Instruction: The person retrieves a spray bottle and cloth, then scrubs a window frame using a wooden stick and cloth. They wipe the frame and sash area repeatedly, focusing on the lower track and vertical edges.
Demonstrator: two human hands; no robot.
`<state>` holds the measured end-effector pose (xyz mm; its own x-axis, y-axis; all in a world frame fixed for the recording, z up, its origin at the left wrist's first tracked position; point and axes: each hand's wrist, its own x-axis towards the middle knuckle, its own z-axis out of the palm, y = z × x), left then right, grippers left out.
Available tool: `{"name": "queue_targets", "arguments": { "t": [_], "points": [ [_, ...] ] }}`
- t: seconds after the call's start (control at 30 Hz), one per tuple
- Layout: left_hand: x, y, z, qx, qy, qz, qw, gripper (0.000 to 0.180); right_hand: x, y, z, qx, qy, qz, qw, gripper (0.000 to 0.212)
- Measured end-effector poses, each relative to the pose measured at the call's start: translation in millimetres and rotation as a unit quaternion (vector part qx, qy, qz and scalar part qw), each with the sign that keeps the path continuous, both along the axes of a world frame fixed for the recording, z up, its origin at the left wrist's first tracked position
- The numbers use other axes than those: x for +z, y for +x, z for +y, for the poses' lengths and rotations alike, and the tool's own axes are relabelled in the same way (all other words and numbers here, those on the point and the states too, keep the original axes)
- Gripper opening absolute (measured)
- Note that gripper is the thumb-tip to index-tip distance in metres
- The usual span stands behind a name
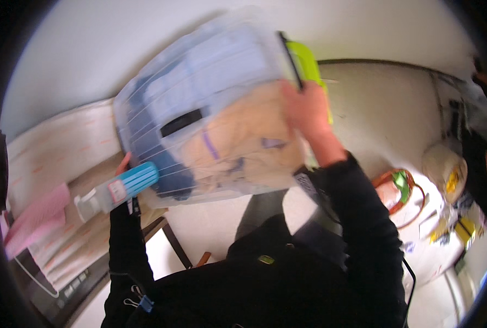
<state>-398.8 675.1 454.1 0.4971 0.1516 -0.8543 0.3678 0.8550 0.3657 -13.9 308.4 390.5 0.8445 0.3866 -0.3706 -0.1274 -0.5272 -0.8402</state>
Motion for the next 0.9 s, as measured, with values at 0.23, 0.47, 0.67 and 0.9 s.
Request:
{"name": "queue_targets", "arguments": {
  "t": [0.23,0.47,0.67,0.9],
  "points": [
    [-42.1,-61.8,47.9,-0.04,0.362,0.017,0.931,0.047,7.1,-16.6,8.7,-0.039,0.019,-0.238,0.97,0.042],
    [-50.2,-137.1,20.2,-0.097,0.608,0.136,0.777,0.041,-15.0,-87.9,-97.1,0.071,0.069,-0.058,0.993,0.049],
    [-84.6,-93.8,-17.7,0.131,0.459,0.088,0.875,0.04,-12.4,-117.1,-91.6,0.132,0.075,0.039,0.988,0.056],
    [-82.1,-93.4,-10.8,0.138,0.473,0.175,0.852,0.039,-29.1,-99.1,-57.2,0.089,0.144,0.063,0.984,0.051]
  ]
}}
